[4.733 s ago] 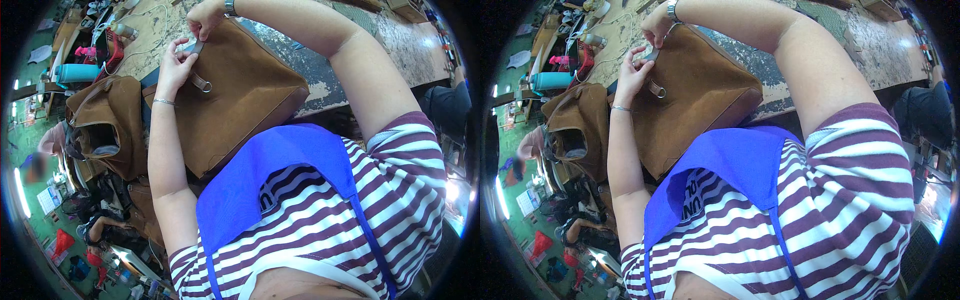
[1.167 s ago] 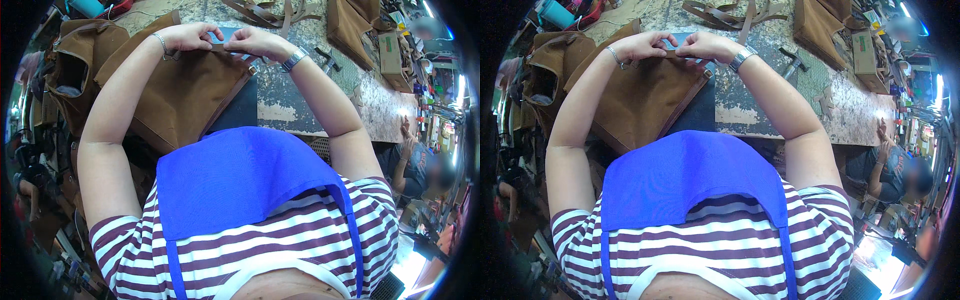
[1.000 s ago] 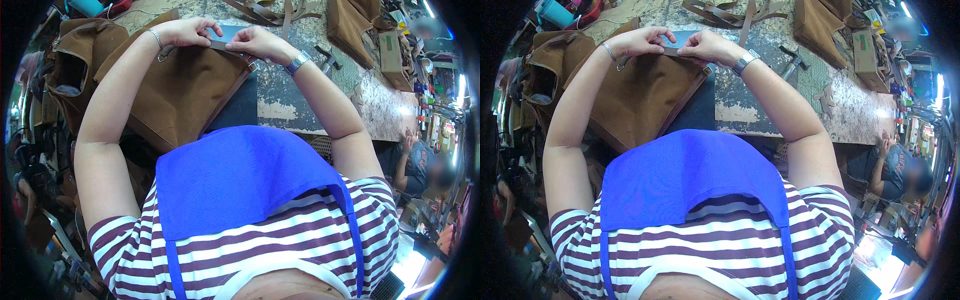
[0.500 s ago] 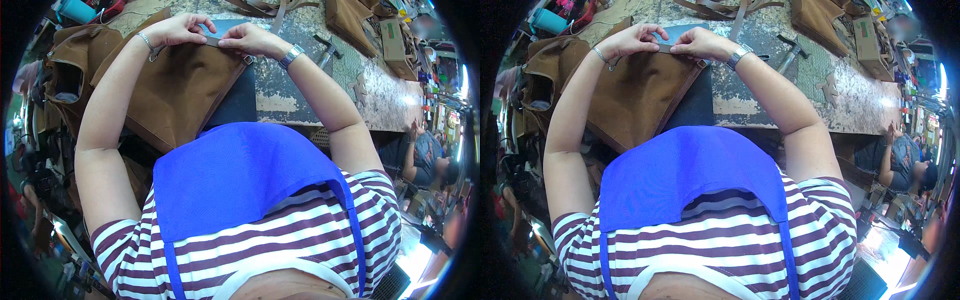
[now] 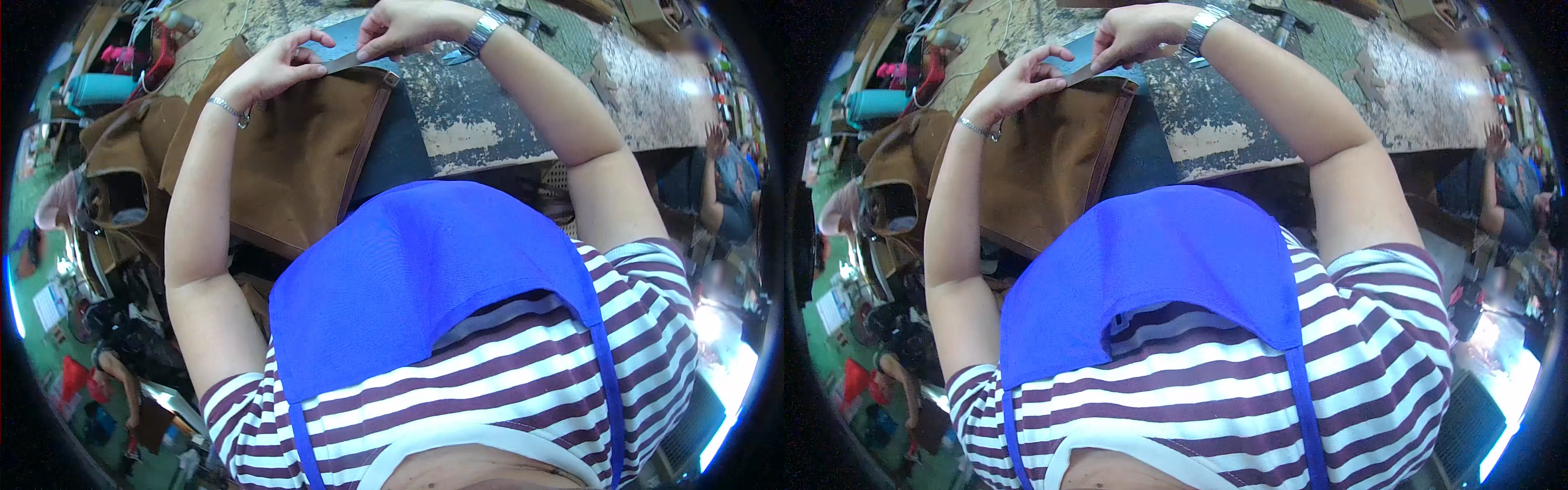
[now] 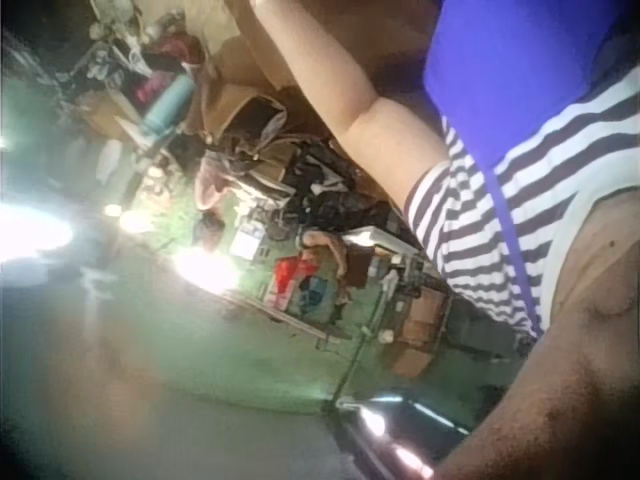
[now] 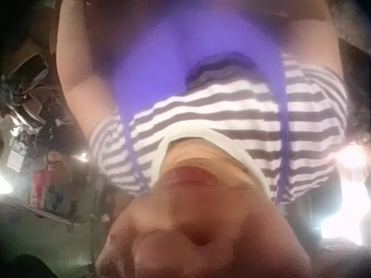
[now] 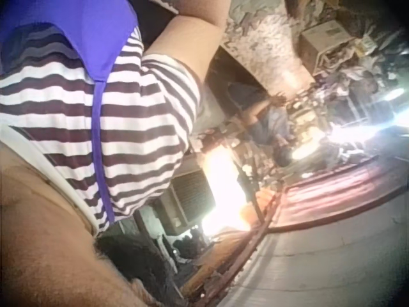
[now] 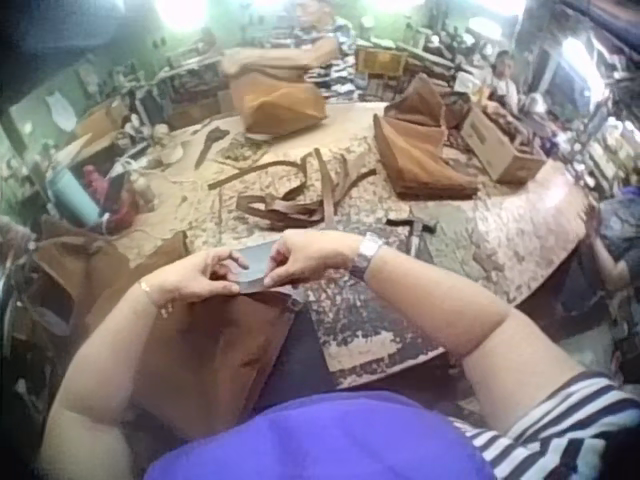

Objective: Hammering and aligning leather components for bag assembly.

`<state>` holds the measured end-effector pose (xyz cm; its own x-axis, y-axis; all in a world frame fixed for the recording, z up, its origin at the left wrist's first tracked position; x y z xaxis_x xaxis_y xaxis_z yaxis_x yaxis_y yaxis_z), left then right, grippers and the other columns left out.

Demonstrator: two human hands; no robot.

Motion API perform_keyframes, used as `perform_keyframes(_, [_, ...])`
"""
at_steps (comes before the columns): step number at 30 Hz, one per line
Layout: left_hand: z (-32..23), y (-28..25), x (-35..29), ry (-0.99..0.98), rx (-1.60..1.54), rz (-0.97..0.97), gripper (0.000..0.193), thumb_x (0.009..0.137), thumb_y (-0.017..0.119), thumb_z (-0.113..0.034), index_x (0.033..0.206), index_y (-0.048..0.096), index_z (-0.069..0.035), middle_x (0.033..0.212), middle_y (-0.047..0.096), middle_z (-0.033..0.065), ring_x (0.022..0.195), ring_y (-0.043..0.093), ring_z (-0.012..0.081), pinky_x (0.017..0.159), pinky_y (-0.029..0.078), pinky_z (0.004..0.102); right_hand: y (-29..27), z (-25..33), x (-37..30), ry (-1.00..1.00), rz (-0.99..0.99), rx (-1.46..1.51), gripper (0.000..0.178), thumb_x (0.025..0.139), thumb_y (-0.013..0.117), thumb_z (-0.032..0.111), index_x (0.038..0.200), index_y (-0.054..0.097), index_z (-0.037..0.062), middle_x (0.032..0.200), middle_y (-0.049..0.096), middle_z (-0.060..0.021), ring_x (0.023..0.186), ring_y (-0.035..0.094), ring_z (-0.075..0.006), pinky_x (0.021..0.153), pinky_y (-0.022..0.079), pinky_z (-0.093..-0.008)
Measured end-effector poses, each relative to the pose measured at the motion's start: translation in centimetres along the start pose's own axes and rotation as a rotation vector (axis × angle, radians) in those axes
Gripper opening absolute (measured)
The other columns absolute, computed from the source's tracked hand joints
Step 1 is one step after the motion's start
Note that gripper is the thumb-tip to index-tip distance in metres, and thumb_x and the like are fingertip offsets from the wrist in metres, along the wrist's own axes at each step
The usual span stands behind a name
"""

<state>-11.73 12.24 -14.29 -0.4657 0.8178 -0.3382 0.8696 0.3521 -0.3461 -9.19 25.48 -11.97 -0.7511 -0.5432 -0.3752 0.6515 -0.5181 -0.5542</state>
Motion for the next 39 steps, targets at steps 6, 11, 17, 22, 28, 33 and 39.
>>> perform_keyframes(6, [0.7,-0.3,0.1,-0.162,-0.010,-0.050,0.036,0.086,0.062,-0.008,0.119,0.047,-0.010,0.082,0.054,-0.0054,0.076,0.048,0.0019,0.069,0.038,0.0165,1.4,-3.3,0.7,0.048,-0.105,0.159,0.028,0.083,0.066,0.033,0.093,0.066,0.0067,0.064,0.055,0.0002,0.055,0.050,-0.0083,0.047,0.041,-0.0231])
perform_keyframes(11, [0.5,-0.1,0.1,-0.135,-0.095,-0.035,0.035,0.086,0.062,-0.009,0.117,0.048,-0.011,0.083,0.056,-0.0055,0.076,0.048,0.0017,0.069,0.038,0.0160,2.8,-4.4,1.2,0.018,-0.114,0.269,0.030,0.084,0.065,0.034,0.095,0.065,0.0058,0.064,0.055,0.0013,0.052,0.047,-0.0078,0.044,0.039,-0.0222])
perform_keyframes(17, [1.2,-0.4,0.7,-0.175,-0.032,-0.028,0.035,0.086,0.061,-0.010,0.118,0.047,-0.011,0.085,0.057,-0.0047,0.077,0.048,0.0025,0.069,0.039,0.0171,3.3,-5.6,2.5,-0.031,-0.109,0.310,0.028,0.085,0.064,0.033,0.093,0.065,0.0055,0.060,0.050,0.0044,0.050,0.043,-0.0064,0.043,0.035,-0.0213])
perform_keyframes(22, [-1.6,1.1,1.8,-0.134,0.137,-0.114,0.037,0.087,0.060,-0.010,0.121,0.046,-0.009,0.088,0.058,-0.0034,0.081,0.051,0.0032,0.072,0.039,0.0171,3.6,-5.8,2.8,-0.018,-0.053,0.366,0.027,0.085,0.064,0.032,0.089,0.065,0.0052,0.058,0.047,0.0057,0.048,0.041,-0.0061,0.043,0.033,-0.0219])
perform_keyframes(28, [-0.6,1.9,3.1,-0.138,0.020,0.005,0.036,0.088,0.060,-0.009,0.121,0.047,-0.008,0.086,0.059,-0.0046,0.077,0.050,0.0012,0.069,0.038,0.0158,1.1,-4.7,0.4,-0.054,-0.129,0.052,0.028,0.086,0.063,0.031,0.095,0.066,0.0046,0.065,0.055,0.0027,0.053,0.045,-0.0066,0.047,0.038,-0.0234])
perform_keyframes(33, [-0.3,1.7,2.9,-0.123,-0.066,0.014,0.037,0.086,0.063,-0.010,0.120,0.047,-0.008,0.083,0.058,-0.0049,0.076,0.050,0.0015,0.069,0.038,0.0158,0.8,-4.2,-1.3,-0.166,-0.110,-0.018,0.033,0.083,0.062,0.032,0.082,0.063,-0.0008,0.062,0.061,-0.0082,0.057,0.054,-0.0171,0.055,0.044,-0.0331])
perform_keyframes(39, [-1.4,1.9,2.3,-0.194,-0.124,0.016,0.036,0.086,0.064,-0.011,0.117,0.047,-0.007,0.084,0.060,-0.0030,0.078,0.052,0.0029,0.071,0.038,0.0166,2.6,-5.5,-1.6,-0.103,-0.172,0.202,0.029,0.086,0.061,0.030,0.091,0.065,0.0017,0.070,0.062,-0.0047,0.060,0.054,-0.0133,0.057,0.044,-0.0283])
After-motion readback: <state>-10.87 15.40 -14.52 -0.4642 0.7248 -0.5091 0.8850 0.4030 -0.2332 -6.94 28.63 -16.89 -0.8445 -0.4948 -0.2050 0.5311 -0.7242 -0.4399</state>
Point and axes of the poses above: each hand's wrist, its own x-axis towards the middle knuckle, its own y-axis out of the palm, z = x × y, the point moved 8 cm from there along x, towards the middle knuckle
